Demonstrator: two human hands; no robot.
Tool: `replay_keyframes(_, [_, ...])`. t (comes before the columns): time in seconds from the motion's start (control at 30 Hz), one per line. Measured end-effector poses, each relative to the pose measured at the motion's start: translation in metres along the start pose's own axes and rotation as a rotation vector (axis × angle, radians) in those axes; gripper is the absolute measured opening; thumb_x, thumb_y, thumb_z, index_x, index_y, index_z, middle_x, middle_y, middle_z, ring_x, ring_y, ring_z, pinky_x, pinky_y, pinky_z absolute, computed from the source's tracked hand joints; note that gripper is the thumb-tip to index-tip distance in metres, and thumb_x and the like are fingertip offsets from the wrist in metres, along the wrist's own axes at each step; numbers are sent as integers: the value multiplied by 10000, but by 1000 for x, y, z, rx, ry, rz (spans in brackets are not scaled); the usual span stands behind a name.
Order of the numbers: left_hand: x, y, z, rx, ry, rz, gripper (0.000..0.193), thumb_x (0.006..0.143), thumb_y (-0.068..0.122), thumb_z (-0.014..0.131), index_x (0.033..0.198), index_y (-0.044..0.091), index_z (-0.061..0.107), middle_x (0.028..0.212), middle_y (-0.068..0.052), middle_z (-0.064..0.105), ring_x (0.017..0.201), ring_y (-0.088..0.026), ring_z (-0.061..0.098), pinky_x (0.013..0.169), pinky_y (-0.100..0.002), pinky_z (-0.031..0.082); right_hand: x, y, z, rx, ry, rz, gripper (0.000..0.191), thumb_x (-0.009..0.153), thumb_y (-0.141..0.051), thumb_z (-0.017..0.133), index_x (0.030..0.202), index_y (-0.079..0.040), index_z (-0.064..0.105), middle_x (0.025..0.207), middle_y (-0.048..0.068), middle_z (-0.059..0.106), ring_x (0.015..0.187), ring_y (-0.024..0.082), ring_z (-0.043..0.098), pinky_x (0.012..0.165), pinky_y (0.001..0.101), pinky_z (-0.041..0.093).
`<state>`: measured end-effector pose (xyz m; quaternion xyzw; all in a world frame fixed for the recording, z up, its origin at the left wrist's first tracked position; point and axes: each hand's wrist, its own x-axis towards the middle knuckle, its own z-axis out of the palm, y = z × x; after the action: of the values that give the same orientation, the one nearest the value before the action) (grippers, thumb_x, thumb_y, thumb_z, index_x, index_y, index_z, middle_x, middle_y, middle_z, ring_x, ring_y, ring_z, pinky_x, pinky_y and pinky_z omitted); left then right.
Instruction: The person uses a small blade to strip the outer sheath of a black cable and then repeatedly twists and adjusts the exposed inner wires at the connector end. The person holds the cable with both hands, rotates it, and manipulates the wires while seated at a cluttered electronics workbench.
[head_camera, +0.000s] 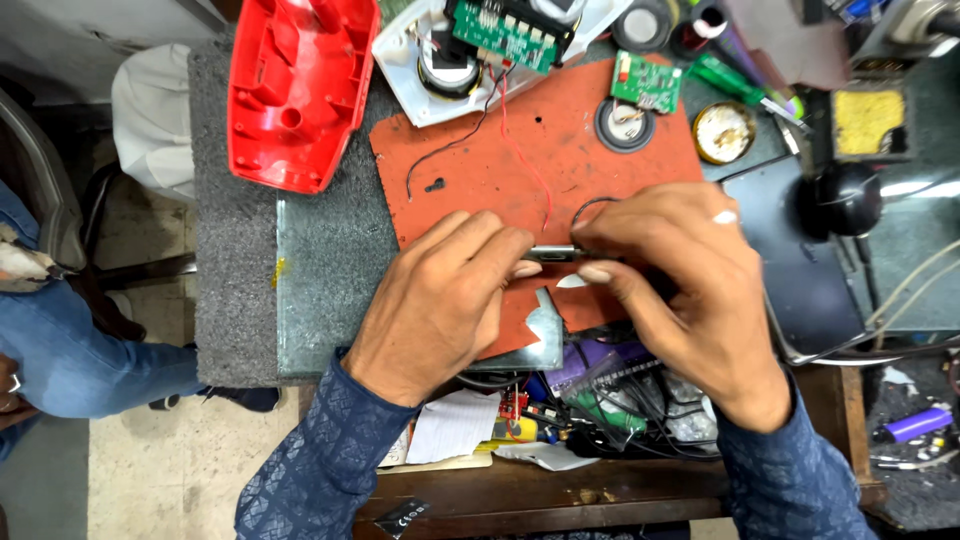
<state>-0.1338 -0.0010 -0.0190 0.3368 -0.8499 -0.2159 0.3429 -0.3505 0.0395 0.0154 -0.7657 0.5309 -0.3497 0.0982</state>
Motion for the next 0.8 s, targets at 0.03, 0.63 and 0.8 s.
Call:
replay_keyframes(0.03, [0,0,0,8,19,1,181,871,-11,691,1032,9,611,892,-109,540,866,-313,603,741,-442,499,1,-2,-5,-19,50,-29,193,770,-3,779,945,-11,697,963,121,674,940,281,615,828,409,464])
replay_keyframes(0.63, [-12,8,-2,165,141,-18,215,875,70,742,1087,50,711,889,-38,597,858,-231,622,756,-393,503,5,-10,-11,-111,-318,85,175,797,-67,750,959,-68,684,1028,92,581,999,341,544,832,440,465])
replay_keyframes(0.8, [-16,10,0,189,132,-44,180,884,55,728,1062,42,708,949,-40,629,907,-237,631,788,-389,511,10,-10,-14,-109,-431,36,259,731,41,681,957,-86,674,1077,81,590,978,331,530,852,430,457])
